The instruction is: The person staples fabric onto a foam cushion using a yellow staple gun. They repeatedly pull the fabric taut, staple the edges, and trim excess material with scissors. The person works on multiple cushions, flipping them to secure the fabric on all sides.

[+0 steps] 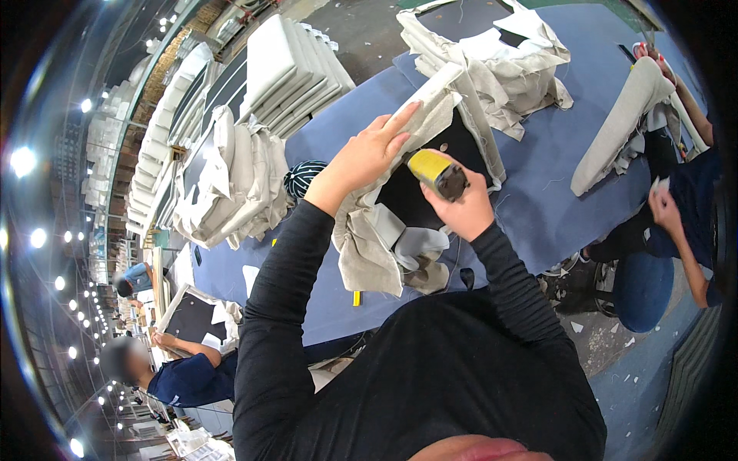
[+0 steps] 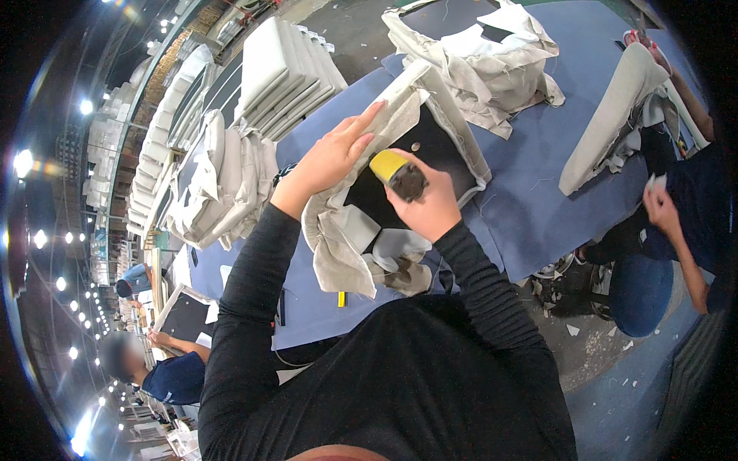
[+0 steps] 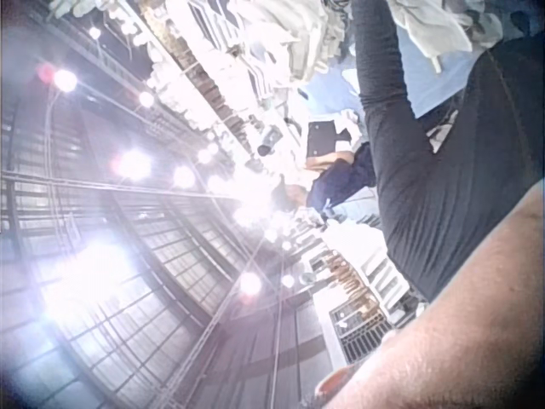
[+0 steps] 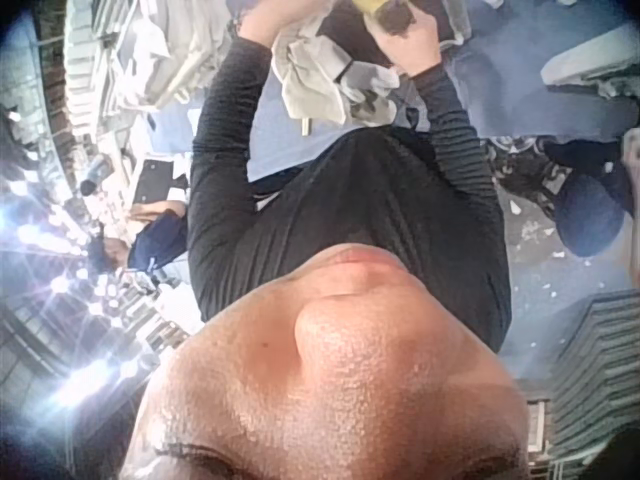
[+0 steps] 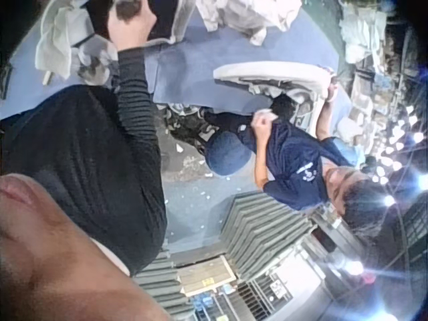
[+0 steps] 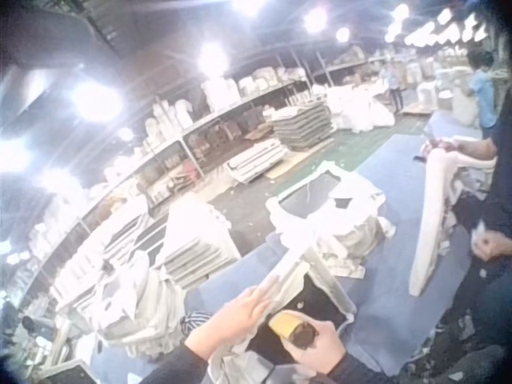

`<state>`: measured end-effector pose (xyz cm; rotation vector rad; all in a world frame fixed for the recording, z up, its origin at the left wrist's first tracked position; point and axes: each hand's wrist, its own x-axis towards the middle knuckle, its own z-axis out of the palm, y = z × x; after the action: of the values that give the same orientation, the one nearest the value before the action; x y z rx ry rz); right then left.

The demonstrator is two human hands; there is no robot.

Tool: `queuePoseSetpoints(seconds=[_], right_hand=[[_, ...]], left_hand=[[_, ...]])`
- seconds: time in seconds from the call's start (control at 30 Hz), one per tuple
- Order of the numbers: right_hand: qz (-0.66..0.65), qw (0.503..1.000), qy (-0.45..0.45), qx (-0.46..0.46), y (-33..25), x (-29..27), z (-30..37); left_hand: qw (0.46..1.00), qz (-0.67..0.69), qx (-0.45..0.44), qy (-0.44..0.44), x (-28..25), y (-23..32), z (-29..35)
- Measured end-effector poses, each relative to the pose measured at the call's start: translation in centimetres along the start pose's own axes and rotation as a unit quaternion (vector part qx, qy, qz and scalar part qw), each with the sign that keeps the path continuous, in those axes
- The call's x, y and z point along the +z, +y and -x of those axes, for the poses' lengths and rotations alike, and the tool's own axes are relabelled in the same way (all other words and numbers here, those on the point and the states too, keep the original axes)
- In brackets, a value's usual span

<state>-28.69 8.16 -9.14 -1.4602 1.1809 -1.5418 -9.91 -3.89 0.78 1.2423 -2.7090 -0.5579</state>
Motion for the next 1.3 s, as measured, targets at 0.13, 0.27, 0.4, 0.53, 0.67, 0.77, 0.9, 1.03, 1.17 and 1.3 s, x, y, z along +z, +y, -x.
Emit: queuePoseSetpoints(seconds=[0.13,0.27,0.4,0.53,0.67,0.77,0.9,1.03,1.17,1.3], right_hand=[[-0.012,0.998,0.065,-0.016,-1.1,-0.4,0.0],[0.013,0.998,0.056,-0.030,-2.2,-0.9,-1.2],[0.018,0.998,0.051,-0.041,-2.4,-0.6,-1.6],[0.035,0.998,0.036,-0.040,-2.5,-0.7,-1.6],[0.047,0.998,0.016,-0.041,-2.6,-0.4,-1.4],[0.041,0.998,0.007,-0.044,-2.8,0.1,-1.2],[0.011,0.999,-0.011,-0.030,-2.7,0.5,-1.0],[-0.002,0.999,-0.016,-0.031,-3.0,0.5,-0.5],[0.006,1.000,0.004,-0.024,-2.1,0.7,-0.1],[-0.007,1.000,0.005,0.019,-1.2,1.0,0.8]], left_hand=[[1.000,-0.014,0.015,0.012,0.2,-0.3,0.2],[1.000,-0.021,0.007,-0.003,-0.3,0.5,0.2],[1.000,-0.016,0.009,0.000,0.1,0.4,0.3],[1.000,-0.013,0.006,0.005,0.2,0.5,0.6],[1.000,-0.013,0.012,0.005,-0.1,0.9,0.9],[1.000,-0.019,-0.004,-0.007,-0.2,1.1,0.9],[0.998,-0.053,0.039,-0.003,-0.8,1.0,1.3],[0.864,0.482,0.024,-0.144,-2.7,-4.5,1.1],[0.994,0.099,0.043,0.028,0.3,-3.3,3.5],[0.999,0.028,0.017,0.019,0.3,-1.4,4.5]])
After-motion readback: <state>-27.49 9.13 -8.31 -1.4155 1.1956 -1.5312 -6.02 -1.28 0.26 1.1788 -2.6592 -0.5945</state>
